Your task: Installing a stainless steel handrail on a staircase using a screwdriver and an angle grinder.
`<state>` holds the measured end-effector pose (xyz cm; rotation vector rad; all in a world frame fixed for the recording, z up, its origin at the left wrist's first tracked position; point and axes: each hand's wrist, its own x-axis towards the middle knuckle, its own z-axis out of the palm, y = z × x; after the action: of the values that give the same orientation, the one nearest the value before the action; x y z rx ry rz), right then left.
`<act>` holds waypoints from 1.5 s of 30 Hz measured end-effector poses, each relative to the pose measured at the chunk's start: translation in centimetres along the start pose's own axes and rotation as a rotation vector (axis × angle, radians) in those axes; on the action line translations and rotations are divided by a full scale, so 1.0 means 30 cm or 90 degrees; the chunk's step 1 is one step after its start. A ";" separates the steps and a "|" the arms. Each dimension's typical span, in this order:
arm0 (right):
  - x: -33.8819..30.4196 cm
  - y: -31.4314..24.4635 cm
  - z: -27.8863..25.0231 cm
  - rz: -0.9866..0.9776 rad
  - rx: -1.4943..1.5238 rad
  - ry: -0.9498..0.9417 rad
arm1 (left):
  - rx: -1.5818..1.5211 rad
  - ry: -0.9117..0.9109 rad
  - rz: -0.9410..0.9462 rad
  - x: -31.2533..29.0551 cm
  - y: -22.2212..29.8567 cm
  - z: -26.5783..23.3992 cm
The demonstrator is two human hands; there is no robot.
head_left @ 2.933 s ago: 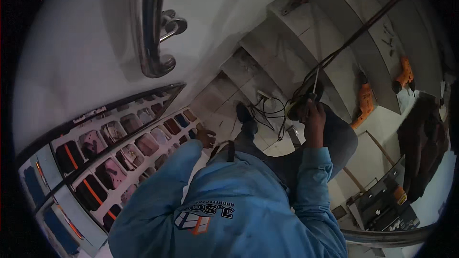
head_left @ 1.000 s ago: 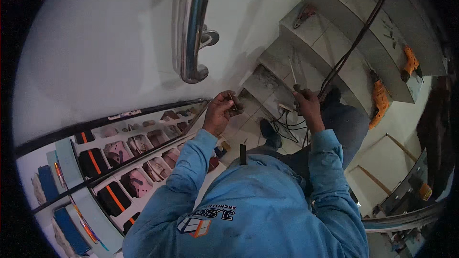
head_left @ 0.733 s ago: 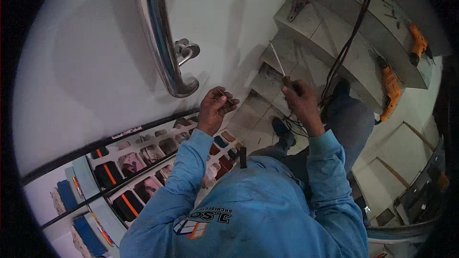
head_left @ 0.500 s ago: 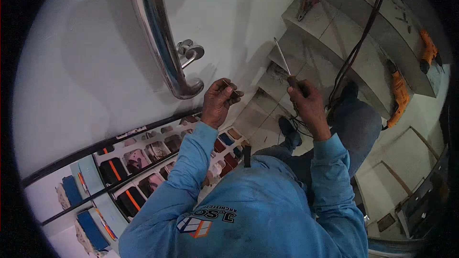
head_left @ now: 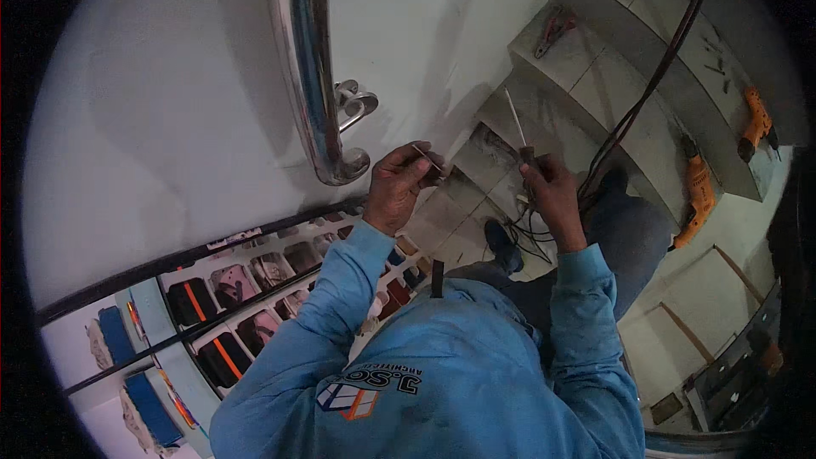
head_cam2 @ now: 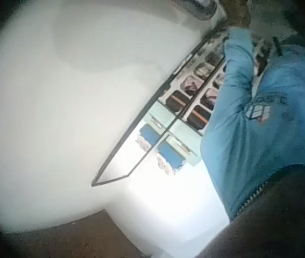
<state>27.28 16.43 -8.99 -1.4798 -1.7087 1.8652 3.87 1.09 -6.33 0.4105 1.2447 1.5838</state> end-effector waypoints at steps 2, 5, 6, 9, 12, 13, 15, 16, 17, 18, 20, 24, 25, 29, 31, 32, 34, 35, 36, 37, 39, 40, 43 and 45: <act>0.001 -0.012 -0.036 0.011 -0.016 0.001 | 0.025 -0.005 0.003 0.006 0.026 0.059; 0.045 0.075 -0.060 -0.039 -0.001 0.063 | 0.102 -0.024 -0.007 0.035 0.024 0.131; 0.055 0.069 -0.040 -0.042 -0.017 0.052 | 0.112 -0.016 -0.015 0.035 0.033 0.126; 0.068 0.030 -0.028 -0.041 -0.061 0.047 | 0.162 -0.024 -0.031 0.036 0.071 0.149; 0.112 0.032 -0.118 0.010 0.014 0.067 | 0.226 -0.014 -0.043 0.064 0.061 0.225; 0.130 0.032 -0.147 0.043 0.089 0.084 | 0.256 -0.019 -0.025 0.074 0.073 0.262; 0.135 0.009 -0.180 0.122 0.259 0.089 | 0.291 -0.008 -0.062 0.038 0.085 0.269; 0.119 -0.002 -0.177 0.153 0.333 0.076 | 0.328 -0.006 -0.060 -0.007 0.077 0.221; 0.114 0.006 -0.170 0.183 0.406 0.060 | 0.365 -0.005 -0.056 -0.037 0.054 0.174; 0.156 0.105 -0.196 0.151 0.352 0.046 | 0.370 0.010 -0.076 -0.056 0.027 0.198; 0.220 0.184 -0.120 0.117 0.307 0.004 | 0.421 0.029 -0.096 -0.159 0.054 0.154; 0.346 0.558 -0.255 0.146 0.455 0.178 | 0.313 -0.040 -0.250 -0.254 -0.007 0.203; 0.363 0.748 -0.502 0.024 0.284 0.293 | 0.284 -0.107 -0.284 -0.195 -0.101 0.305; 0.661 0.228 -0.255 0.067 0.048 0.210 | 0.306 0.144 -0.292 -0.310 -0.027 0.044; 0.841 0.240 -0.605 -0.025 -0.355 0.254 | 0.302 0.103 -0.318 -0.107 -0.111 0.149; 0.900 0.105 -0.578 0.028 -0.367 0.136 | 0.344 0.117 -0.301 -0.126 -0.089 0.095; 0.962 0.116 -0.610 -0.019 -0.298 0.210 | 0.399 0.093 -0.311 -0.091 -0.135 0.034; 0.997 0.164 -0.668 -0.011 -0.300 0.211 | 0.397 0.088 -0.319 -0.062 -0.176 0.037; 1.029 0.218 -0.747 0.040 -0.346 0.250 | 0.340 0.076 -0.327 -0.024 -0.219 0.054; 1.059 0.271 -0.818 0.092 -0.391 0.288 | 0.282 0.063 -0.336 0.012 -0.266 0.070; 1.102 0.203 -0.684 0.142 -0.452 0.200 | 0.383 0.069 -0.284 -0.013 -0.255 0.017; 1.112 0.161 -0.608 0.189 -0.525 0.139 | 0.388 0.096 -0.298 -0.026 -0.213 0.025; 1.134 0.271 -0.690 0.215 -0.584 0.128 | 0.356 0.082 -0.326 0.004 -0.268 0.085; 1.123 0.254 -0.733 0.204 -0.485 0.139 | 0.336 0.075 -0.327 0.058 -0.290 0.118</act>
<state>31.40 52.02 -28.81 -2.2343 -2.3017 1.1134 10.23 3.78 -12.92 0.2920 1.7003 0.8468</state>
